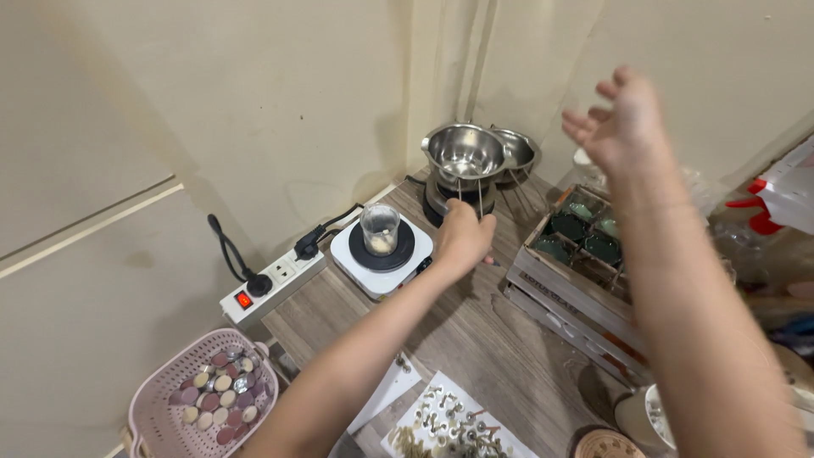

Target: The person prepares decorated candles at a workbench. They pick up a candle tin, apply glue with a wooden stick, place dried flower decorations onto the candle surface, and handle wicks and small metal decorations. They also move a melting pot and place a glass container on a small hot plate.

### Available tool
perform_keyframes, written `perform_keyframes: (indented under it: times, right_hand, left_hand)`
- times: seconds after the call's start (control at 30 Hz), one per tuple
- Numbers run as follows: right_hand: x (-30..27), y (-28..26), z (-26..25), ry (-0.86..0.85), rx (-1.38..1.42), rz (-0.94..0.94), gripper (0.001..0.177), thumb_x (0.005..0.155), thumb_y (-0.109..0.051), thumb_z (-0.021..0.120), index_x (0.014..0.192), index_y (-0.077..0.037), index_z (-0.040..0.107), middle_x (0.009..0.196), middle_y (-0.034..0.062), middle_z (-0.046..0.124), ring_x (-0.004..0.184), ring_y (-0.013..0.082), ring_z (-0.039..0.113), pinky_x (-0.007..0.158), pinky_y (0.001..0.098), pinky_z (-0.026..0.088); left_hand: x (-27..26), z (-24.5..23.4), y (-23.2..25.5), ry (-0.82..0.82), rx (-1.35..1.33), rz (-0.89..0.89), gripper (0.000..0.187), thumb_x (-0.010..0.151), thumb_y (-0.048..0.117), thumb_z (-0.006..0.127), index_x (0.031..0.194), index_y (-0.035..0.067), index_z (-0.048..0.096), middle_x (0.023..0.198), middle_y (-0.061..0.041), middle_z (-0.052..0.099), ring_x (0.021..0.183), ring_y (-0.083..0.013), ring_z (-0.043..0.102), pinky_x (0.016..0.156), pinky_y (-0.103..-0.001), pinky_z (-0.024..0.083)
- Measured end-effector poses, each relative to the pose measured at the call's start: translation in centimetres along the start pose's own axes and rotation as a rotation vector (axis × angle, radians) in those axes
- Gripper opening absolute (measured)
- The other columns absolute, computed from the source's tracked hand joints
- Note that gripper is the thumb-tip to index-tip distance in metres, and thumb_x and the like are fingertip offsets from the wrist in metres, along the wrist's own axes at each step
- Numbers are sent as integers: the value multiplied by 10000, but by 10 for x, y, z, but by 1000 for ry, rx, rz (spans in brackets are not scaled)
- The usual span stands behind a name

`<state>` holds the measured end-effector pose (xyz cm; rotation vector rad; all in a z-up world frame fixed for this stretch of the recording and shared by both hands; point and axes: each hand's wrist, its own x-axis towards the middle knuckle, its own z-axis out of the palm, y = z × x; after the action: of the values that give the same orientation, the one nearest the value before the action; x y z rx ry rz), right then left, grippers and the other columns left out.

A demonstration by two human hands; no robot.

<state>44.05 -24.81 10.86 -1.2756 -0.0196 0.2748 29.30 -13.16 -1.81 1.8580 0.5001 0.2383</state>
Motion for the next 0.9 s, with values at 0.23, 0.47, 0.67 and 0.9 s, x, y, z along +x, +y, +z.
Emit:
perform_keyframes:
  times: [0.23, 0.47, 0.67, 0.9]
  right_hand:
    - [-104, -27, -28, -337, -80, -368, 485, 1068, -358, 381, 1366, 16, 460, 1484, 264, 443, 1273, 390, 616, 1093, 490, 549]
    - [-227, 44, -49, -509, -382, -328, 365, 1056, -302, 445, 1230, -26, 609, 1054, 115, 679, 958, 277, 659, 911, 427, 558]
    - [-183, 213, -73, -826, -1139, -36, 295, 933, -254, 628, 1185, -133, 723, 1085, 12, 783, 1026, 149, 740, 925, 323, 576]
    - [-87, 305, -38, -406, -657, -1, 357, 937, -193, 656, 1226, 14, 620, 972, 121, 736, 824, 174, 711, 737, 312, 590]
  left_hand:
    - [-12, -7, 1, -41, 117, 20, 621, 953, 315, 635, 1184, -218, 413, 729, -233, 733, 570, -289, 737, 569, -367, 606]
    - [-160, -103, -14, -130, 578, 379, 409, 984, 313, 623, 829, -47, 738, 768, -260, 707, 753, -383, 736, 759, -480, 594]
    - [-172, -168, -109, -207, 439, -212, 365, 951, 362, 612, 1015, 57, 802, 847, -96, 800, 812, -232, 778, 818, -387, 594]
    - [-133, -148, -207, 44, -695, -368, 479, 973, 148, 515, 1391, -85, 502, 1312, -196, 670, 1145, -275, 681, 966, -358, 568]
